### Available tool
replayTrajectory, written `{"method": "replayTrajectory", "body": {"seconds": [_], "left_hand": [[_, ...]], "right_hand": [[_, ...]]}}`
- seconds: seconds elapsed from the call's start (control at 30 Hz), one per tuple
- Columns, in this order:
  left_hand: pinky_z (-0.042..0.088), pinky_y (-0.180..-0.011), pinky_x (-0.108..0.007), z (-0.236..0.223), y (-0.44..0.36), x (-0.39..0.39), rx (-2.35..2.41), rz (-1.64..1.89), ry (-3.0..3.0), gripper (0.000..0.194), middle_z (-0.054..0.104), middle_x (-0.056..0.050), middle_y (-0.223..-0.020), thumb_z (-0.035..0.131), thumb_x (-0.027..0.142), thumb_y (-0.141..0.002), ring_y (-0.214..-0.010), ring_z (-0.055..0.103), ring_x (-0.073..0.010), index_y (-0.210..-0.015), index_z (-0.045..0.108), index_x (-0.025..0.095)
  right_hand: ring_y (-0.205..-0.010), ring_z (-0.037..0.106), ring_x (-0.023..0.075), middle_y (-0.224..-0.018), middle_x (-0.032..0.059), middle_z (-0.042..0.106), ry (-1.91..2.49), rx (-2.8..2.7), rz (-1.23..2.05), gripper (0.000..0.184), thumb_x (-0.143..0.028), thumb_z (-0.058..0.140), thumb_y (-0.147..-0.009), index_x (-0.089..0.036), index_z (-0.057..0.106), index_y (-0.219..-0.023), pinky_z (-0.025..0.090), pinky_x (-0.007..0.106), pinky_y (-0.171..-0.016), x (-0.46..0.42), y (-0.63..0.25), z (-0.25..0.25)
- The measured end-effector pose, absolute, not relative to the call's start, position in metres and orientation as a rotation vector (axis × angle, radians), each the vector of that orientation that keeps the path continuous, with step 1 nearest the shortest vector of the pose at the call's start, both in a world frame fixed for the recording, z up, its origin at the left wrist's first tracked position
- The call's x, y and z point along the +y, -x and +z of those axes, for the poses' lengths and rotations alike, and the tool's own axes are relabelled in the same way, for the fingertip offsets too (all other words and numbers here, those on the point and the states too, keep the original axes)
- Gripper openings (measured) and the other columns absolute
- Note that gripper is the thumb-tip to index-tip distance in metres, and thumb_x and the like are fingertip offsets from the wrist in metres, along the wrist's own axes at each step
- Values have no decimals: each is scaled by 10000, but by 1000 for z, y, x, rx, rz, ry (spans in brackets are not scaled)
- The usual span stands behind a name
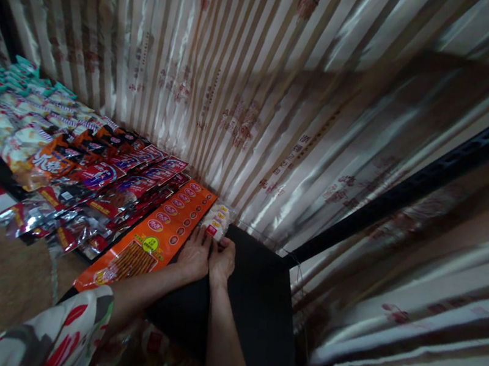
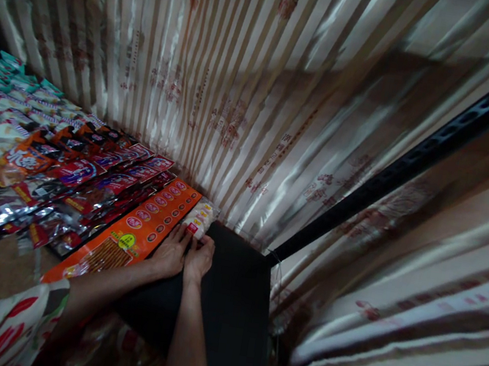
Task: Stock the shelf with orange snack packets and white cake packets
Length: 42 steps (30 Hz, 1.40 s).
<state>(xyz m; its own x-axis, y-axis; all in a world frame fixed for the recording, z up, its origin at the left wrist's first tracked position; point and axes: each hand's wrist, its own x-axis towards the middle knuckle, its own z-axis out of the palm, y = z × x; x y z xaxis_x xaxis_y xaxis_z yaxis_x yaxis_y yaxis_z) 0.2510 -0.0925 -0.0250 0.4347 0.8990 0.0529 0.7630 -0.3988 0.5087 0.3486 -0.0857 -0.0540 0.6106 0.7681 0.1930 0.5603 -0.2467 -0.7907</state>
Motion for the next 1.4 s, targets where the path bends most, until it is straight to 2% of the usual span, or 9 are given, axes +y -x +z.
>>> {"method": "replayTrajectory", "body": {"seconds": [0.13, 0.3, 0.53, 0.63, 0.8, 0.97, 1.2, 1.3, 1.4], "left_hand": [[207, -1087, -508, -25, -252, -94, 1410, 502, -2199, 605, 183, -196, -1478, 412, 174, -759, -1372, 100, -320, -1337, 332, 12], [187, -1108, -471, -22, -251, -99, 1381, 579, -2205, 620, 206, -196, -1471, 410, 146, -758, -1376, 89, -297, -1349, 297, -4], [326, -1043, -379, -13, -245, -132, 1414, 646, -2186, 392, 397, -152, -1373, 358, 145, -833, -1268, 338, -249, -1188, 513, 85], [371, -990, -326, -11, -241, -148, 1409, 648, -2194, 354, 476, -132, -1292, 355, 144, -847, -1177, 411, -222, -1148, 537, 100], [402, -936, -339, -17, -232, -173, 1335, 675, -2210, 318, 585, -103, -1090, 343, 145, -859, -1026, 488, -200, -1103, 544, 115], [389, -967, -349, -26, -218, -206, 1239, 733, -2183, 372, 559, -104, -1140, 349, 123, -838, -1064, 489, -184, -1189, 473, 124], [347, -1023, -358, -37, -185, -254, 1126, 765, -2202, 421, 509, -96, -1236, 372, 185, -825, -1156, 438, -198, -1238, 442, 143], [357, -1015, -377, -50, -172, -273, 1088, 795, -2197, 411, 521, -106, -1223, 384, 208, -825, -1155, 445, -209, -1225, 458, 150], [381, -995, -343, -66, -159, -289, 1076, 750, -2188, 345, 565, -99, -1152, 390, 199, -827, -1104, 484, -198, -1141, 525, 152]], "right_hand": [[-711, 592, 179, -860, 78, 621, 1855, -1036, 281, 243, -340, 554, -690, -167, 541, -861, 455, 270, -669, -86, -354, -58], [-742, 592, 186, -847, 87, 622, 1762, -1038, 223, 205, -315, 514, -704, -166, 561, -838, 464, 291, -726, -94, -355, -60], [-731, 585, 186, -829, 95, 634, 1777, -1046, 225, 206, -302, 491, -709, -163, 608, -806, 464, 291, -722, -118, -342, -52], [-742, 587, 184, -828, 92, 643, 1782, -1085, 264, 212, -280, 472, -700, -162, 624, -790, 458, 290, -738, -132, -339, -48], [-769, 603, 176, -866, 82, 663, 1765, -1136, 329, 249, -277, 433, -715, -171, 633, -819, 450, 290, -767, -161, -331, -49], [-803, 620, 182, -897, 69, 676, 1742, -1137, 412, 298, -314, 391, -764, -184, 620, -904, 454, 300, -772, -197, -310, -50], [-824, 612, 169, -877, 67, 665, 1654, -1192, 373, 293, -275, 364, -789, -166, 620, -882, 456, 289, -796, -251, -278, -50], [-835, 607, 171, -878, 74, 662, 1655, -1219, 327, 294, -249, 352, -793, -166, 621, -877, 453, 290, -809, -276, -265, -60], [-840, 609, 171, -875, 79, 668, 1682, -1261, 340, 308, -215, 340, -784, -168, 633, -865, 449, 290, -822, -296, -254, -79]]}}
